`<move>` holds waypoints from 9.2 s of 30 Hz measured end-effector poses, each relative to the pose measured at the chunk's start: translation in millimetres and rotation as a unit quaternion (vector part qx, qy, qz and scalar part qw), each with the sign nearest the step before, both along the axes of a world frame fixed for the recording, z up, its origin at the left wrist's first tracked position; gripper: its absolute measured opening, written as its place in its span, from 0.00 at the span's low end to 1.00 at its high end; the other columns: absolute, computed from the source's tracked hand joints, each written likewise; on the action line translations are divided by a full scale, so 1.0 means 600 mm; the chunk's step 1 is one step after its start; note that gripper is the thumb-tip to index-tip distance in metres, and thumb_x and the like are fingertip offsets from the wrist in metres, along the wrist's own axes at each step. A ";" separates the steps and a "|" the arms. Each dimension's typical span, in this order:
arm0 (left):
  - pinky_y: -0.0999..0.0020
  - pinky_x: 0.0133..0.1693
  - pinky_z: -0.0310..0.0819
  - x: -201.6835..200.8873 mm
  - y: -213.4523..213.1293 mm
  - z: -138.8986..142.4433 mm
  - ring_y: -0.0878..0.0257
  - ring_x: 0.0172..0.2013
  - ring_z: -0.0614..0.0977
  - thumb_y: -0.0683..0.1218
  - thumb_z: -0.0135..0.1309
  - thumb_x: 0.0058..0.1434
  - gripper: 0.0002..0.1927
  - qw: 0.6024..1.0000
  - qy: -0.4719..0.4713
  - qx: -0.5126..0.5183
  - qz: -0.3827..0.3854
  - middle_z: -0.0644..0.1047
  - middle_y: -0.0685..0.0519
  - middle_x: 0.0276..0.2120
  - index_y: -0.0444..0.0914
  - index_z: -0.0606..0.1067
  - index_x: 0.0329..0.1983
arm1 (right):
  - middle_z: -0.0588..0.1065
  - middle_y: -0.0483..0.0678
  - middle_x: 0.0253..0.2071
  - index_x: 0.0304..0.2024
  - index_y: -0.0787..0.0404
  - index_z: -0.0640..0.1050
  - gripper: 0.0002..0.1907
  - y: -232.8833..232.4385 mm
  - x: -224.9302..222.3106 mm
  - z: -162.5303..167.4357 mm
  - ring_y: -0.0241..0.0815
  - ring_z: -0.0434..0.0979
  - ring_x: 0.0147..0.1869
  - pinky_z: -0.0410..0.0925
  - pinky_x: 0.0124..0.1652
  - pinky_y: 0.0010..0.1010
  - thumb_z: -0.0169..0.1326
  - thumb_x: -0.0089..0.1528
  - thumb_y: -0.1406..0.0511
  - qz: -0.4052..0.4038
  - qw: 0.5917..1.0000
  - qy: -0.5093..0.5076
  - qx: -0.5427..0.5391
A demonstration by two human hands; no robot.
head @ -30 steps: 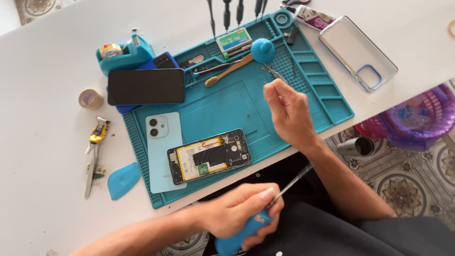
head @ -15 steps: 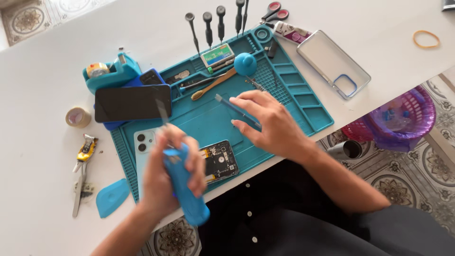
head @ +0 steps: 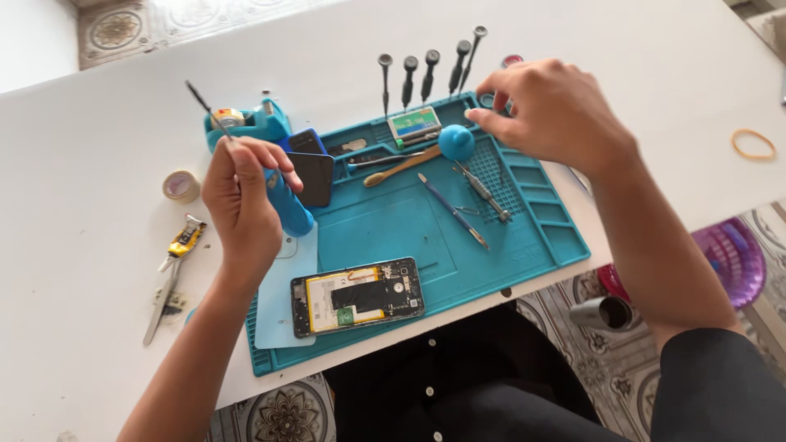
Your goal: The person uses a blue electric screwdriver to remove screws from a disassembled smartphone on a teal work mat. They switch to tweezers to handle small components, then resume using the screwdriver to continue disassembly. The phone remains open with internal parts exposed throughout the clip.
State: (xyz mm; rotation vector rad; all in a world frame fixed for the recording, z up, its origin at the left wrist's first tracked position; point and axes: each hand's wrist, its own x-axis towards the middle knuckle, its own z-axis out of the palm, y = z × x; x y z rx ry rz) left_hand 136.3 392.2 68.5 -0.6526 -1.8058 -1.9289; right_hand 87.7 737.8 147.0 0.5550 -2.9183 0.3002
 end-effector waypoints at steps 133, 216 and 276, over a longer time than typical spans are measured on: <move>0.74 0.27 0.71 -0.003 0.035 -0.001 0.67 0.27 0.77 0.55 0.34 0.80 0.18 0.993 0.095 0.072 -0.002 0.64 0.53 0.38 0.37 0.60 0.41 | 0.73 0.45 0.35 0.53 0.67 0.77 0.08 -0.225 0.044 -0.091 0.29 0.69 0.35 0.64 0.34 0.19 0.52 0.73 0.72 0.295 0.843 0.072 -0.444; 0.74 0.34 0.61 0.022 0.062 -0.030 0.73 0.31 0.66 0.53 0.39 0.81 0.24 0.996 0.035 0.071 0.042 0.70 0.58 0.29 0.34 0.69 0.31 | 0.72 0.43 0.24 0.38 0.63 0.69 0.08 -0.321 0.090 -0.106 0.24 0.66 0.26 0.59 0.26 0.20 0.52 0.73 0.70 0.241 0.800 0.124 -0.535; 0.79 0.33 0.66 0.012 0.081 -0.031 0.77 0.31 0.70 0.55 0.42 0.81 0.23 0.995 0.032 0.090 -0.031 0.73 0.60 0.28 0.34 0.75 0.38 | 0.72 0.45 0.26 0.40 0.68 0.66 0.15 -0.293 0.091 -0.118 0.26 0.69 0.26 0.61 0.27 0.17 0.56 0.81 0.72 0.218 0.811 0.169 -0.516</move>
